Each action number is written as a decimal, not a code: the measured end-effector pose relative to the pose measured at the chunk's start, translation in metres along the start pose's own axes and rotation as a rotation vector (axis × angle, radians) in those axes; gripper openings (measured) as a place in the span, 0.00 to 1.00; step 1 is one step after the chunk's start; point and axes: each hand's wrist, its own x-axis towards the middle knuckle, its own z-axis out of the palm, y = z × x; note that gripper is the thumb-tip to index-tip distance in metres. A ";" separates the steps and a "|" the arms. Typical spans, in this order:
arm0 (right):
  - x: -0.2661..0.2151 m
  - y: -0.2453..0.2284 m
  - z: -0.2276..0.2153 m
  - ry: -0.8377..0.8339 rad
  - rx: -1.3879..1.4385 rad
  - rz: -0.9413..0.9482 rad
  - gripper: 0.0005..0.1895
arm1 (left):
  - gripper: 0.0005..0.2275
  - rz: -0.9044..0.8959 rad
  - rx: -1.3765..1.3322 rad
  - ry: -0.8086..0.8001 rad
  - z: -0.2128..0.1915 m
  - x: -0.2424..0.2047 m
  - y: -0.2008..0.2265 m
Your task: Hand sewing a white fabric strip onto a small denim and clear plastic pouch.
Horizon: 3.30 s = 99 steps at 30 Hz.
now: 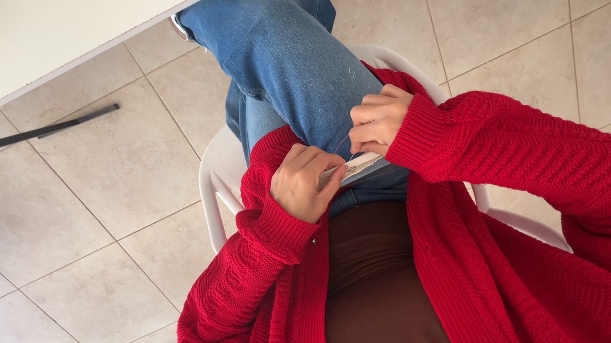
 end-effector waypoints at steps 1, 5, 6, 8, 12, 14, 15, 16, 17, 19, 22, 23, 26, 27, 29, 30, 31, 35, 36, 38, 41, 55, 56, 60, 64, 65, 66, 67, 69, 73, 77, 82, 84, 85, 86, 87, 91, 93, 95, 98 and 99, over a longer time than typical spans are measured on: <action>-0.001 0.000 0.001 0.000 0.001 0.002 0.09 | 0.00 -0.001 -0.001 -0.002 0.000 0.000 0.000; 0.002 -0.004 -0.002 0.002 0.035 0.005 0.08 | 0.01 0.015 -0.014 -0.016 -0.001 0.002 0.002; 0.003 -0.006 -0.005 0.003 0.049 0.009 0.08 | 0.01 0.019 -0.014 -0.025 -0.002 0.002 0.004; 0.005 -0.007 -0.005 0.034 0.066 -0.019 0.09 | 0.01 0.007 -0.027 -0.026 -0.003 0.003 0.006; 0.010 -0.011 -0.008 0.066 0.090 -0.086 0.11 | 0.02 0.001 -0.084 -0.037 -0.007 0.005 0.009; 0.011 -0.013 -0.003 0.091 0.048 -0.106 0.14 | 0.02 0.006 -0.102 -0.033 -0.007 0.005 0.008; 0.010 -0.015 -0.001 0.114 0.007 -0.123 0.18 | 0.02 0.010 -0.123 -0.033 -0.006 0.004 0.008; 0.008 -0.012 0.003 0.114 0.008 -0.122 0.18 | 0.02 0.009 -0.123 -0.034 -0.005 0.003 0.007; 0.006 -0.009 0.007 0.117 0.017 -0.136 0.16 | 0.02 0.012 -0.113 -0.030 -0.005 0.002 0.007; 0.007 -0.007 0.009 0.120 0.028 -0.153 0.15 | 0.02 0.014 -0.101 -0.024 -0.004 0.001 0.006; 0.013 -0.011 0.004 0.177 0.065 -0.210 0.19 | 0.02 0.027 -0.103 -0.020 -0.003 0.000 0.007; 0.014 -0.012 0.003 0.171 0.053 -0.230 0.19 | 0.02 0.021 -0.097 -0.012 -0.001 -0.001 0.007; 0.012 -0.013 0.009 0.182 0.054 -0.260 0.20 | 0.02 0.012 -0.081 0.007 0.003 -0.004 0.005; 0.011 -0.013 0.012 0.205 0.062 -0.264 0.20 | 0.02 0.015 -0.070 0.014 0.004 -0.005 0.004; 0.010 -0.013 0.014 0.216 0.065 -0.256 0.21 | 0.02 0.012 -0.051 0.020 0.004 -0.006 0.004; 0.010 -0.013 0.016 0.225 0.069 -0.250 0.21 | 0.02 0.007 -0.033 0.029 0.004 -0.006 0.004; 0.007 -0.010 0.015 0.224 0.071 -0.249 0.21 | 0.02 0.006 -0.034 0.028 0.003 -0.006 0.004; -0.003 0.006 0.018 0.035 0.195 -0.187 0.10 | 0.02 0.003 -0.090 0.020 0.001 -0.004 0.006; -0.005 0.011 0.020 -0.011 0.222 -0.177 0.06 | 0.02 0.002 -0.100 0.017 0.001 -0.004 0.007; -0.009 0.014 0.025 -0.006 0.225 -0.132 0.06 | 0.02 0.015 -0.098 0.009 0.000 -0.003 0.005; -0.012 0.010 0.026 -0.021 0.256 -0.018 0.04 | 0.02 0.010 -0.085 0.024 0.001 -0.004 0.004; 0.019 -0.023 -0.016 0.051 0.077 -0.161 0.10 | 0.01 0.006 -0.072 0.056 0.001 -0.002 0.003; 0.032 -0.035 -0.035 0.168 -0.028 -0.214 0.10 | 0.01 -0.004 -0.095 0.053 -0.001 -0.001 0.003; 0.040 -0.068 -0.046 0.387 -0.047 -0.260 0.07 | 0.01 -0.071 -0.162 0.035 -0.003 0.001 0.002; 0.060 -0.070 -0.031 0.654 -0.110 -0.431 0.16 | 0.03 -0.064 -0.161 0.070 0.000 0.003 -0.003; 0.061 -0.073 -0.030 0.656 -0.118 -0.428 0.15 | 0.03 -0.093 -0.151 0.078 0.000 0.001 -0.002; 0.061 -0.075 -0.030 0.657 -0.127 -0.425 0.14 | 0.03 -0.122 -0.140 0.086 0.001 0.000 -0.002; 0.056 -0.075 -0.032 0.656 -0.127 -0.425 0.14 | 0.03 -0.122 -0.141 0.086 0.002 -0.001 -0.004; 0.048 -0.073 -0.037 0.471 -0.253 -0.495 0.11 | 0.03 -0.156 -0.160 0.068 0.004 -0.001 -0.008; 0.020 -0.096 -0.028 0.476 -0.061 -0.493 0.09 | 0.00 -0.108 -0.075 0.116 0.002 -0.001 -0.007; 0.027 -0.125 -0.077 0.461 0.402 -0.392 0.10 | 0.00 -0.097 -0.060 0.098 0.004 0.000 -0.015; -0.013 -0.117 -0.093 0.225 0.649 -0.238 0.11 | 0.08 -0.222 -0.092 0.123 0.002 0.003 -0.005; -0.026 -0.114 -0.092 0.085 0.705 -0.052 0.20 | 0.06 -0.095 -0.094 0.080 0.002 0.003 -0.005; -0.024 -0.116 -0.099 0.088 0.703 -0.052 0.20 | 0.06 -0.093 -0.092 0.079 0.001 0.003 -0.005; -0.022 -0.119 -0.107 0.026 0.701 0.062 0.11 | 0.04 -0.094 -0.079 0.075 0.000 0.003 -0.005; -0.020 -0.122 -0.115 -0.037 0.699 0.176 0.09 | 0.03 -0.097 -0.066 0.071 0.000 0.003 -0.004; -0.029 -0.111 -0.091 0.236 0.721 -0.086 0.09 | 0.03 -0.104 -0.016 0.073 0.001 0.001 -0.009; -0.033 -0.107 -0.092 -0.029 0.772 0.093 0.17 | 0.03 -0.108 -0.032 0.076 0.002 0.001 -0.009; -0.042 -0.081 -0.074 -0.127 0.754 0.277 0.11 | 0.03 -0.095 -0.043 0.068 -0.002 0.003 -0.005; -0.029 -0.028 -0.065 -0.175 0.706 0.278 0.09 | 0.04 -0.071 -0.053 0.070 -0.005 0.005 -0.004; -0.022 -0.009 -0.065 -0.129 0.682 0.106 0.14 | 0.04 -0.068 -0.058 0.074 -0.005 0.004 -0.004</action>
